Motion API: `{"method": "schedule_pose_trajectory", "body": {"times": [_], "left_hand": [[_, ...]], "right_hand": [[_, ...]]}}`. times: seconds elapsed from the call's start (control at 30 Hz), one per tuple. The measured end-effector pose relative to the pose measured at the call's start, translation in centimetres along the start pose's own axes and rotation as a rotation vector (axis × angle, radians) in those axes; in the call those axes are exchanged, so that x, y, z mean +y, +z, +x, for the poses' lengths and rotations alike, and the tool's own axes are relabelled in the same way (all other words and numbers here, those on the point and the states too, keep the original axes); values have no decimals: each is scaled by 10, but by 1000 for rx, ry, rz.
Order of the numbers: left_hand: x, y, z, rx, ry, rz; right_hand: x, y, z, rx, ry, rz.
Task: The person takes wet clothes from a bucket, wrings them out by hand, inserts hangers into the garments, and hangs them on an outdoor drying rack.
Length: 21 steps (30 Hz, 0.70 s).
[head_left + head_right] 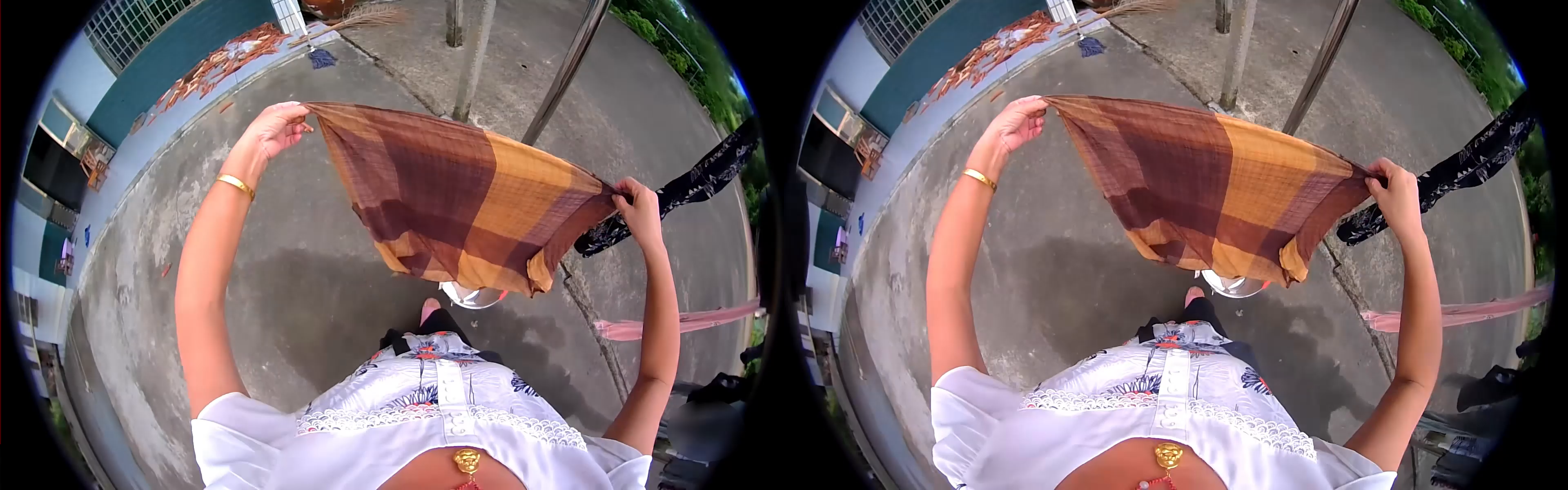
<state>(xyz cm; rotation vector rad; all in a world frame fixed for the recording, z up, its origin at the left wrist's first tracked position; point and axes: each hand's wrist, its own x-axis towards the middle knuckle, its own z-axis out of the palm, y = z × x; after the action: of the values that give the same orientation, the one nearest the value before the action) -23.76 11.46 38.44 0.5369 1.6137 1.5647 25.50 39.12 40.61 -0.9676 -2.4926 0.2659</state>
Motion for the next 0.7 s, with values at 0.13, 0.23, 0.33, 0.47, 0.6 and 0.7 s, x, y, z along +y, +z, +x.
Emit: {"method": "schedule_pose_trajectory", "body": {"times": [0.13,0.23,0.33,0.47,0.6,0.7], "left_hand": [[1,-4,29,129,-59,-135],[12,-26,61,297,97,31],[28,-49,84,-52,139,114],[40,-80,116,-59,-89,1092],[49,-113,127,-107,-145,977],[41,-159,145,-47,-143,933]], "right_hand": [[2,33,60,-33,77,20],[6,57,116,-80,127,717],[-1,70,147,-113,80,818],[-33,112,194,-130,-392,-147],[-31,154,282,-426,-146,372],[-43,187,337,-355,-44,816]]}}
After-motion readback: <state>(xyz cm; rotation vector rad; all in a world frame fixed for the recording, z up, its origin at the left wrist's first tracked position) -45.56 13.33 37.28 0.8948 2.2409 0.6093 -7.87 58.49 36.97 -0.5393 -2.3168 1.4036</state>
